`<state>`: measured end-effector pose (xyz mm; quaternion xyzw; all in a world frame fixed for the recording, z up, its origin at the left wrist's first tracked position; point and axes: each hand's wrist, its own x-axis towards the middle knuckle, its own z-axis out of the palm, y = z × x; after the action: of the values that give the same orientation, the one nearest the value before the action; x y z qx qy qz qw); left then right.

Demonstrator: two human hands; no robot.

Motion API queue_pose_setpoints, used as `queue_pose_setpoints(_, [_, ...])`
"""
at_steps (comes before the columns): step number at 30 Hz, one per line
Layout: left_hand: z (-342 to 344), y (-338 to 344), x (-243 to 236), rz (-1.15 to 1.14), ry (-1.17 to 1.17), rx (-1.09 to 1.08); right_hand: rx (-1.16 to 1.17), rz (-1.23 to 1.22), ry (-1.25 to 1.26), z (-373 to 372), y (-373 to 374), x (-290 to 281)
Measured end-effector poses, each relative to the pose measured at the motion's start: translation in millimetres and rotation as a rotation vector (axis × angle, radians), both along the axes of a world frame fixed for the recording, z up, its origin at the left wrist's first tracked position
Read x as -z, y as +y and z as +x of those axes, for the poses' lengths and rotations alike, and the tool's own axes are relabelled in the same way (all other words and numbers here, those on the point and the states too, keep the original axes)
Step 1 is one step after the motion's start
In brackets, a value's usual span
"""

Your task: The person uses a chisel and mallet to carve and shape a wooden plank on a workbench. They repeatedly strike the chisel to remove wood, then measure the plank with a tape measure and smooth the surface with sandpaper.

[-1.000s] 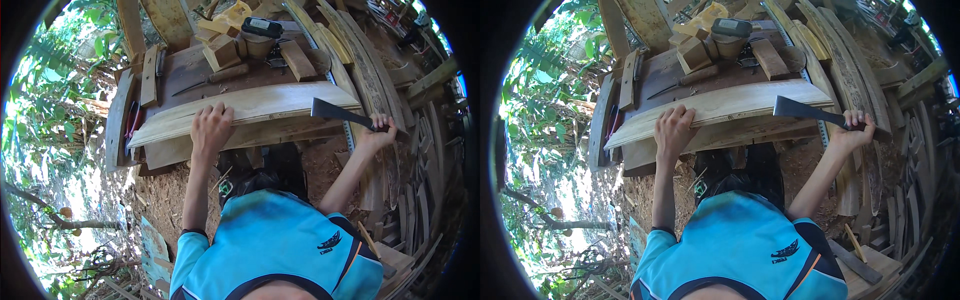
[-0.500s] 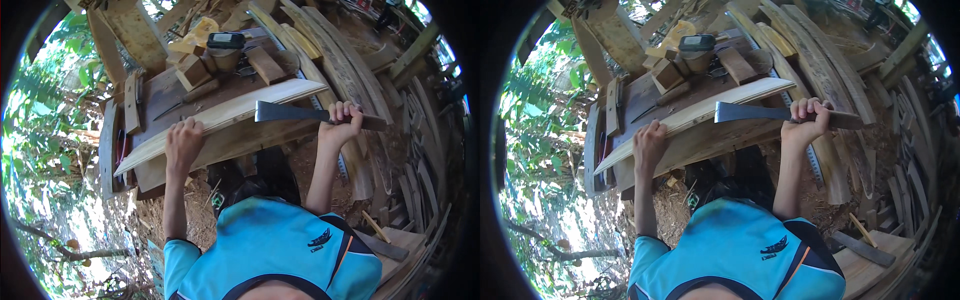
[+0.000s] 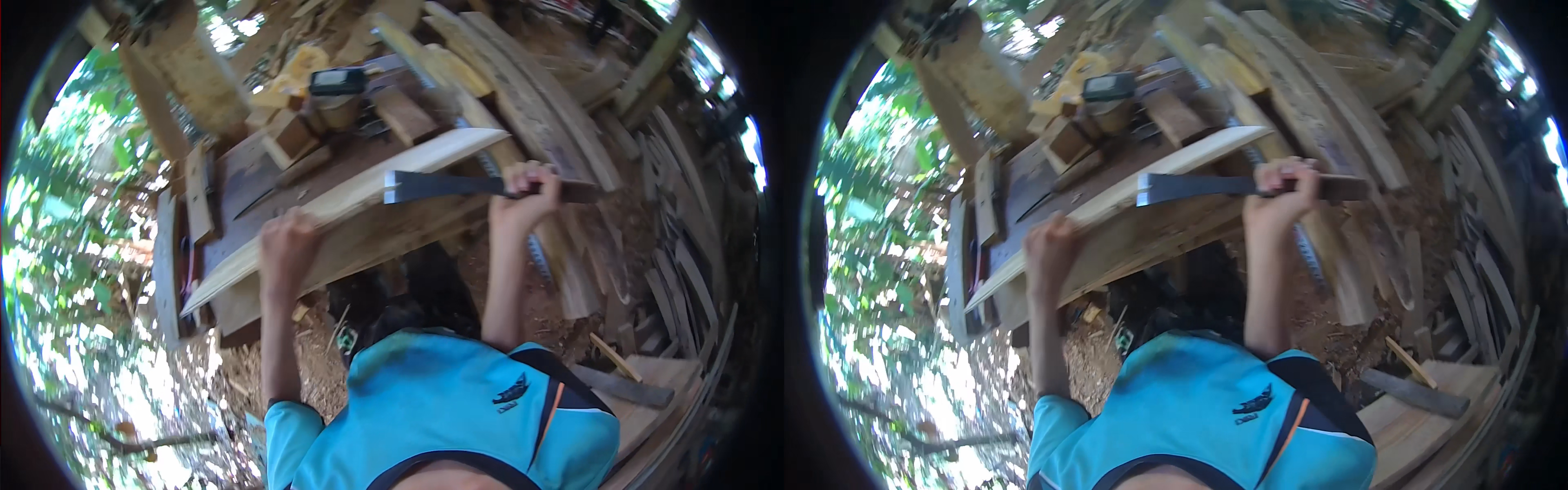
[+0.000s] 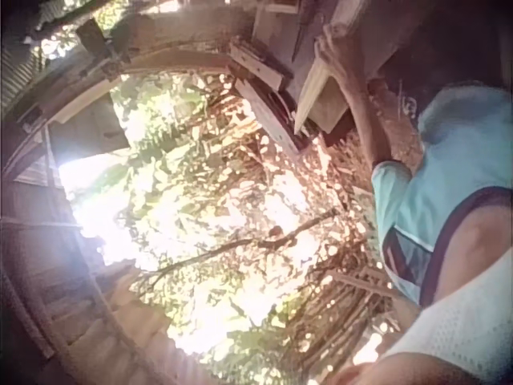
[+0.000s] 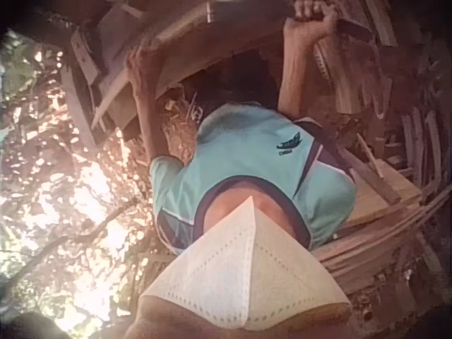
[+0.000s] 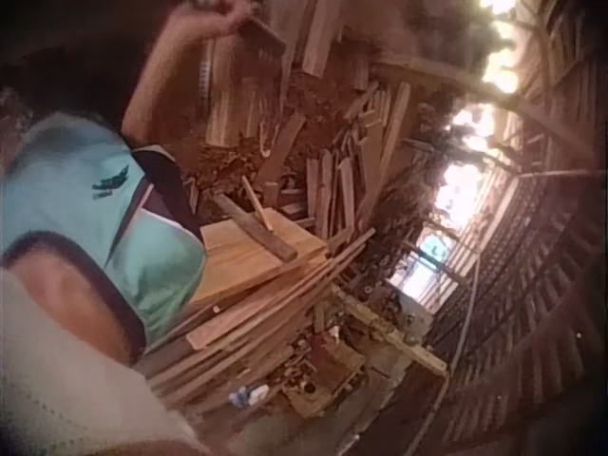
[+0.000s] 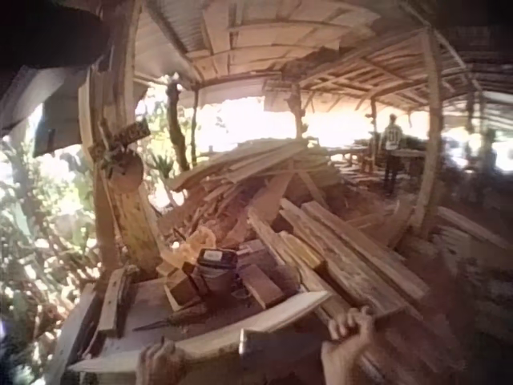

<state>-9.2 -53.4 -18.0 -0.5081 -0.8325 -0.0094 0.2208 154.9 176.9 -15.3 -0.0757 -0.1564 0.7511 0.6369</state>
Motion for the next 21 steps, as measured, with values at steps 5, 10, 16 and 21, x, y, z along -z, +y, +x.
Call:
queue_pose_setpoints(5, [-1,-16,-6,0.021,-0.029,-0.052,0.041,-0.069,0.052,13,33,14])
queue_pose_setpoints(10, [-3,-7,-9,0.01,-0.057,-0.072,0.058,-0.046,-0.069,-9,-11,-18])
queue_pose_setpoints(16, [-3,-2,-12,0.011,-0.055,-0.036,0.002,-0.011,-0.064,4,21,0])
queue_pose_setpoints(21, [2,-8,-10,0.028,-0.056,-0.056,0.025,-0.072,-0.065,-7,19,-12])
